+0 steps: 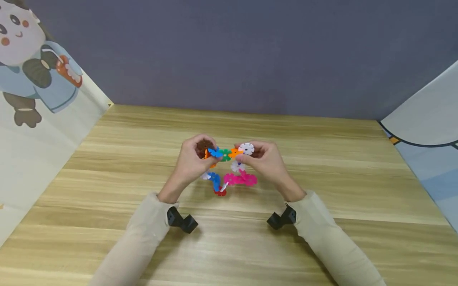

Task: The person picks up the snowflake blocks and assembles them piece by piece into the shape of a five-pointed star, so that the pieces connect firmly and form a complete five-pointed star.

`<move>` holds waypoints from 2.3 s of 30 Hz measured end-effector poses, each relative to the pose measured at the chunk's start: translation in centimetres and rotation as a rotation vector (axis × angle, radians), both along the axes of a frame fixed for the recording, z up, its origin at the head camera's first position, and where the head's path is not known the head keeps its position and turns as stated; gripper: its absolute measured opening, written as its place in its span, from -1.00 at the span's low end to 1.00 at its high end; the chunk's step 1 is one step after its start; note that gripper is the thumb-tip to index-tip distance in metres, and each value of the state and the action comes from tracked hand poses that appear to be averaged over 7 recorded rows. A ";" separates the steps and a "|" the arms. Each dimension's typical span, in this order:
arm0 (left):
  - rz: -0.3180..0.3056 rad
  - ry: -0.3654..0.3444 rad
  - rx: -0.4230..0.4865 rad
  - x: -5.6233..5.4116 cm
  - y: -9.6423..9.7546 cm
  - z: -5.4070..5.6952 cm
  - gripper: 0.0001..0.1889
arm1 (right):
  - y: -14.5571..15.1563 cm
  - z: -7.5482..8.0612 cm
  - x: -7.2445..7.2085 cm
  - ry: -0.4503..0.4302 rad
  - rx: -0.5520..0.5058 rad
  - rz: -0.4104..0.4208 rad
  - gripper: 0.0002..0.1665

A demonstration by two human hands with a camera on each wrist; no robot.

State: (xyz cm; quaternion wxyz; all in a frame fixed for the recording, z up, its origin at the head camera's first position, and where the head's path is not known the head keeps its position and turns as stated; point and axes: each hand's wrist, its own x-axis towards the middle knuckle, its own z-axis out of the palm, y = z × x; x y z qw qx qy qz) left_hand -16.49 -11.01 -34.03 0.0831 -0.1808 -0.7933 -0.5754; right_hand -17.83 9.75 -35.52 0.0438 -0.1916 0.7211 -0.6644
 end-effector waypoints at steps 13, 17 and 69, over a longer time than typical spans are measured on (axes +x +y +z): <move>-0.031 -0.074 -0.088 0.1 0.1 0.9 -0.67 | 0.9 0.5 -0.4 -0.027 0.007 0.058 -0.60; -0.040 -0.082 -0.152 0.0 -0.5 1.5 -0.53 | 1.4 0.4 -0.6 -0.067 -0.033 0.032 -0.60; 0.237 -0.485 0.185 -4.1 -1.1 -4.3 -0.77 | 4.1 -5.1 -4.7 -0.511 -0.218 0.023 -0.83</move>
